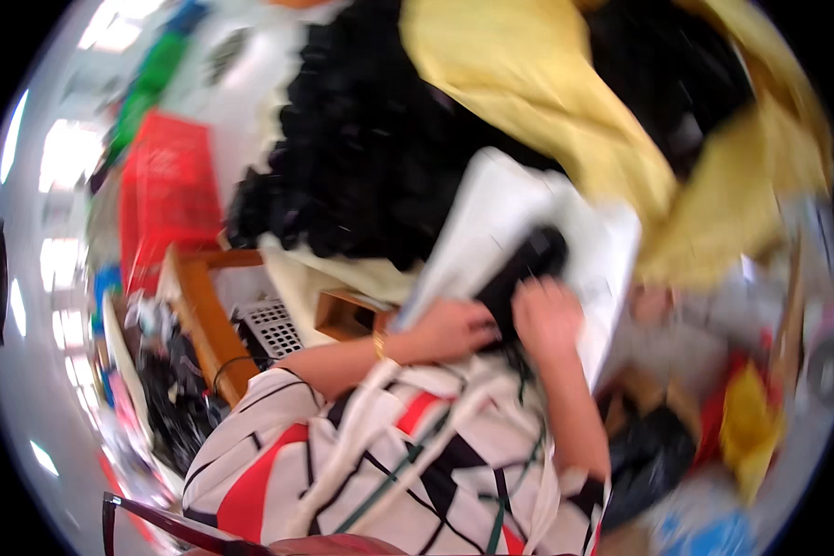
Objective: The person sits at a workstation in a factory and sews black shoe components by hand using a needle and thread. They repeatedly pick up a shoe part, stitch it, and place it down, working on a pile of similar items.
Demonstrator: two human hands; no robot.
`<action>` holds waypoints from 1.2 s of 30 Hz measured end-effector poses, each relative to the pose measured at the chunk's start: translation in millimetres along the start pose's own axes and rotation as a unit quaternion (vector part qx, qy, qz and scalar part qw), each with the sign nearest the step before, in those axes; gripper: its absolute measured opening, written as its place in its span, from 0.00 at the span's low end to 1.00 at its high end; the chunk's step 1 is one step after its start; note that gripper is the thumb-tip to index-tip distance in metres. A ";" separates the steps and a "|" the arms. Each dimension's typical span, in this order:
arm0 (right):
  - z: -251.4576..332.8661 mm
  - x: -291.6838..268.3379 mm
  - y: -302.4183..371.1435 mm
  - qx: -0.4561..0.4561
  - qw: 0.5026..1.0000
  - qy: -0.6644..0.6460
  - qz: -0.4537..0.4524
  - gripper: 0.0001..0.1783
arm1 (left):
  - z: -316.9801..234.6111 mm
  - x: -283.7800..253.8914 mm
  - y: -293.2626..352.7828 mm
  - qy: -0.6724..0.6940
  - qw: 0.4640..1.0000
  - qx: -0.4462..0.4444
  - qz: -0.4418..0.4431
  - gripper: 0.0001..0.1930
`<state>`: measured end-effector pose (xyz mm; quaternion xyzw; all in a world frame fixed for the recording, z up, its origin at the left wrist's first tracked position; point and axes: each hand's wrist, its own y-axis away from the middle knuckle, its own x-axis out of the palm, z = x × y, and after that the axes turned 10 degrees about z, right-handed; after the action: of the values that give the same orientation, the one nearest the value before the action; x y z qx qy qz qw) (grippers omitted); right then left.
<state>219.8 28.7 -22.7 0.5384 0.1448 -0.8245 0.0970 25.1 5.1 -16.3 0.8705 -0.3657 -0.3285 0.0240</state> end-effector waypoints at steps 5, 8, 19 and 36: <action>-2.5 5.5 -10.0 -0.027 0.997 -0.057 -0.032 0.08 | -12.6 -46.5 14.6 0.104 0.991 -0.082 0.019 0.27; 1.0 3.7 -5.3 -0.017 0.997 -0.074 -0.033 0.07 | -10.1 -44.1 34.2 0.025 0.993 -0.106 -0.047 0.30; 22.8 -29.6 -0.5 -0.093 0.992 -0.024 -0.086 0.02 | -3.5 -30.9 48.9 0.035 0.988 -0.116 -0.096 0.22; -45.6 -80.0 25.7 0.055 0.998 -0.017 0.005 0.05 | 58.9 -134.8 -58.9 0.258 0.960 0.060 -0.088 0.12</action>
<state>299.2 20.5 29.8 0.5300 0.0949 -0.8394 0.0741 -42.7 147.8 -4.3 0.9545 -0.2876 -0.0706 0.0361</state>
